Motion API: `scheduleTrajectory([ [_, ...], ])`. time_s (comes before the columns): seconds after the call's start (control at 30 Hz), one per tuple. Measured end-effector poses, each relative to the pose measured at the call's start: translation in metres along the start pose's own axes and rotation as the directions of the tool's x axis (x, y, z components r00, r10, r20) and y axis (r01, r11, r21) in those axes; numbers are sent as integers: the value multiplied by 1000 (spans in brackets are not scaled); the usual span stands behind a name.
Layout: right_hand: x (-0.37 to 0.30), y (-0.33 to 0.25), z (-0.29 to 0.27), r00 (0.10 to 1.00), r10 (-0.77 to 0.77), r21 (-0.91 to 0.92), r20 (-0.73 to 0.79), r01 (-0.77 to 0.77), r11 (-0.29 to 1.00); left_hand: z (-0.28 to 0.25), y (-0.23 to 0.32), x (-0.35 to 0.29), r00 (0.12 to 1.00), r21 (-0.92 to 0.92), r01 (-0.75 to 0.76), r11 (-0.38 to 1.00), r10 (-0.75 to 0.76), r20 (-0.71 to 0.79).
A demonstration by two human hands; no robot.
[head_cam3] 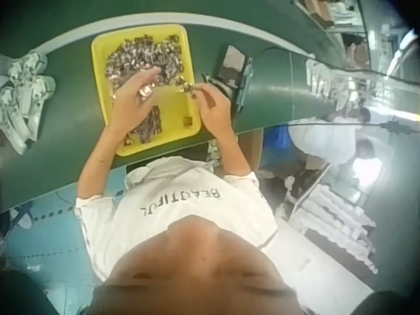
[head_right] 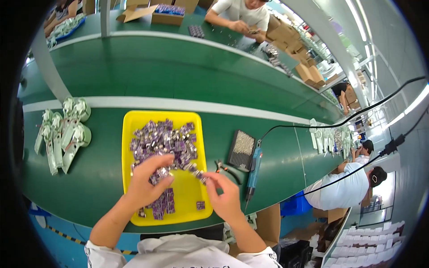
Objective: The person inspects, sorts, and assembles small purple electronic circuit boards by hand on a factory production line, placing them into plastic housings and yellow trays from boxes.
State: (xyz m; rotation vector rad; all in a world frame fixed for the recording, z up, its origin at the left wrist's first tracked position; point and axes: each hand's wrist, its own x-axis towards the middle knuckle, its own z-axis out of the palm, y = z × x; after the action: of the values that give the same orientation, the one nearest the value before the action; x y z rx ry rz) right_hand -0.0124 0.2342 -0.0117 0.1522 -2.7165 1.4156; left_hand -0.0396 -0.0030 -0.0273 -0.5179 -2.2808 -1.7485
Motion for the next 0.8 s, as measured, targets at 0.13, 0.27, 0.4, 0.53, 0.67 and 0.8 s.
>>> scheduleTrajectory([
  [0.13, 2, -12, 12, 983, 36, 442, 179, -113, 890, -9, 16, 5, 883, 33, 346, 938, -337, 327],
  [0.27, 13, -5, 21, 961, 53, 530, 273, -196, 825, 6, -8, -3, 905, -428, 426, 797, -363, 224],
  [0.4, 14, -4, 37, 939, 72, 594, 337, -271, 757, 4, -11, 1, 886, -454, 462, 762, -419, 200],
  [0.53, 8, -7, 44, 984, 29, 475, 174, -110, 873, 8, -4, 0, 888, -420, 455, 785, -436, 148],
  [0.67, 3, -4, 51, 997, -14, 390, 73, -16, 921, 10, -10, -2, 905, -417, 418, 807, -409, 115],
  [0.8, 0, -12, 60, 993, -94, 314, 66, 69, 947, 5, -22, -14, 928, -387, 343, 856, -374, -5],
])
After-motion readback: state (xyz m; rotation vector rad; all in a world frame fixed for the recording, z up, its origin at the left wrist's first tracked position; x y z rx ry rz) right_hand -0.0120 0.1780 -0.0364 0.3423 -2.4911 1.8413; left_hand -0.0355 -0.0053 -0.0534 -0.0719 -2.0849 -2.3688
